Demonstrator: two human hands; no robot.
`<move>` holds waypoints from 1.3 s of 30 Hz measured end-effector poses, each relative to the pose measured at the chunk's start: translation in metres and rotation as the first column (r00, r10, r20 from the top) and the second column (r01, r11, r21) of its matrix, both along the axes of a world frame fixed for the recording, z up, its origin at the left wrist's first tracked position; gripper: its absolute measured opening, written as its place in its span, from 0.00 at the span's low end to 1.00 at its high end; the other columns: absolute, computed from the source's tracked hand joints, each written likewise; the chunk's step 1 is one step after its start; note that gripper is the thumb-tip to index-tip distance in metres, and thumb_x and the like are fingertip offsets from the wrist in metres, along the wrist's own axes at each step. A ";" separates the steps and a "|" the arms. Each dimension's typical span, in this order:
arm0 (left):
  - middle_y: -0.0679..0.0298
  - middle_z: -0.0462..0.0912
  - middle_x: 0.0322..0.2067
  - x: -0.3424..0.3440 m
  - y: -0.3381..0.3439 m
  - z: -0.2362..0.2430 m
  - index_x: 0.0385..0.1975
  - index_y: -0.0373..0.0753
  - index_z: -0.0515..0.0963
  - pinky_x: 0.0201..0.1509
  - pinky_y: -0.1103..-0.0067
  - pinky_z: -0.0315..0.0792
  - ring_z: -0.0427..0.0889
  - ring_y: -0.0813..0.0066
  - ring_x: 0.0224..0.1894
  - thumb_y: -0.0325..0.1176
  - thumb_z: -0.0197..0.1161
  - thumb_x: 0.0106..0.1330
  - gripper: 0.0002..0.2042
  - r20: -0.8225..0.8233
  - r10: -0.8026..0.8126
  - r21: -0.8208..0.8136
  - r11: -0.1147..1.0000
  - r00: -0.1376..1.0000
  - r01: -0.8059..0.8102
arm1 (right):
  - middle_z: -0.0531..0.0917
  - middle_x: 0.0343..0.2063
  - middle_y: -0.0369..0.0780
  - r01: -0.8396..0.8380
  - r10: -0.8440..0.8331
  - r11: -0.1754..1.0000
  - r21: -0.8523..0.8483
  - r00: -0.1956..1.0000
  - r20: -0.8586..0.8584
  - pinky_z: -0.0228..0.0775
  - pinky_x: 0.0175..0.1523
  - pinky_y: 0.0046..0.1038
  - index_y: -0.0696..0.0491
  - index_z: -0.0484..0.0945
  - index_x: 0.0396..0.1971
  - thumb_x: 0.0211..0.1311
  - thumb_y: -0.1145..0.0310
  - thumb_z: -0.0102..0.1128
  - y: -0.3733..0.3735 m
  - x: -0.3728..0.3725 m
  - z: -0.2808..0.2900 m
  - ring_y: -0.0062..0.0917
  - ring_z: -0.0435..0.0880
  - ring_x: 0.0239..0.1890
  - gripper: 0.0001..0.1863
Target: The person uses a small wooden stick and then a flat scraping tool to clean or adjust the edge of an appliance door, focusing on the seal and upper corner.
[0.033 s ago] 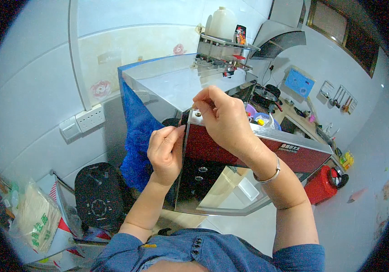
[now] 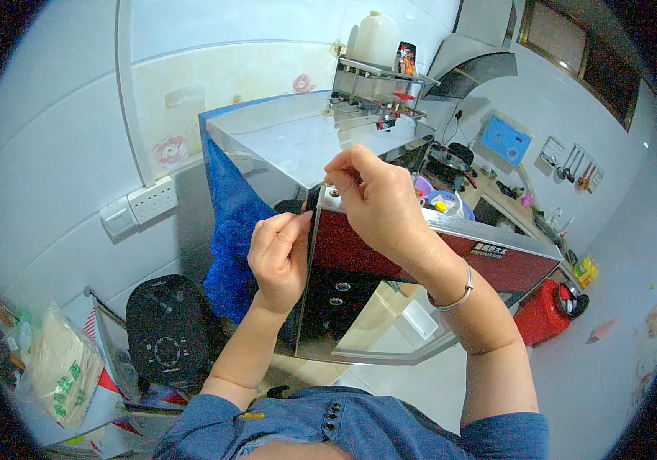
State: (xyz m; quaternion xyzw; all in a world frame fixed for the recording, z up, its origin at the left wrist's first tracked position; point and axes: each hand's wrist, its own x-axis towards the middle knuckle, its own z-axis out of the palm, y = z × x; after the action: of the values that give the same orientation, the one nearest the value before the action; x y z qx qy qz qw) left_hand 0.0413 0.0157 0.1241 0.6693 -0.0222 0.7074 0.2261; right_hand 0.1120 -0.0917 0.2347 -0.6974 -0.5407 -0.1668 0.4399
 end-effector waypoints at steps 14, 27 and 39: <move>0.61 0.77 0.30 0.005 0.006 0.005 0.32 0.34 0.80 0.31 0.76 0.70 0.75 0.66 0.28 0.20 0.64 0.51 0.08 0.054 0.044 -0.006 0.999 0.998 -0.044 | 0.80 0.26 0.36 -0.082 0.034 0.979 -0.184 0.968 -0.249 0.70 0.35 0.17 0.61 0.73 0.33 0.61 0.77 0.52 0.002 0.003 0.013 0.14 0.76 0.29 0.04; 0.64 0.76 0.31 -0.010 0.017 0.047 0.32 0.35 0.76 0.30 0.78 0.70 0.73 0.70 0.29 0.24 0.60 0.49 0.09 -0.148 0.293 0.427 0.880 0.945 -0.206 | 0.79 0.23 0.48 -0.042 0.060 0.987 0.155 0.992 -0.111 0.71 0.31 0.27 0.61 0.72 0.31 0.56 0.77 0.56 0.002 0.007 -0.003 0.31 0.81 0.25 0.05; 0.58 0.74 0.31 -0.013 0.009 0.057 0.30 0.34 0.73 0.33 0.73 0.70 0.75 0.60 0.31 0.19 0.58 0.46 0.10 -0.298 0.389 0.444 0.865 0.872 -0.234 | 0.79 0.22 0.49 -0.117 0.140 0.980 0.160 0.980 -0.142 0.71 0.31 0.29 0.61 0.71 0.30 0.56 0.77 0.55 0.001 0.010 -0.001 0.37 0.82 0.25 0.04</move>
State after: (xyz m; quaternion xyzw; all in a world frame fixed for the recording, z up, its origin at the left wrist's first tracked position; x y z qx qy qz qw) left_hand 0.0279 0.0247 0.1814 0.8187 -0.0095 0.5732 -0.0331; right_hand 0.1223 -0.0902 0.2340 -0.6365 -0.5353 -0.1248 0.5411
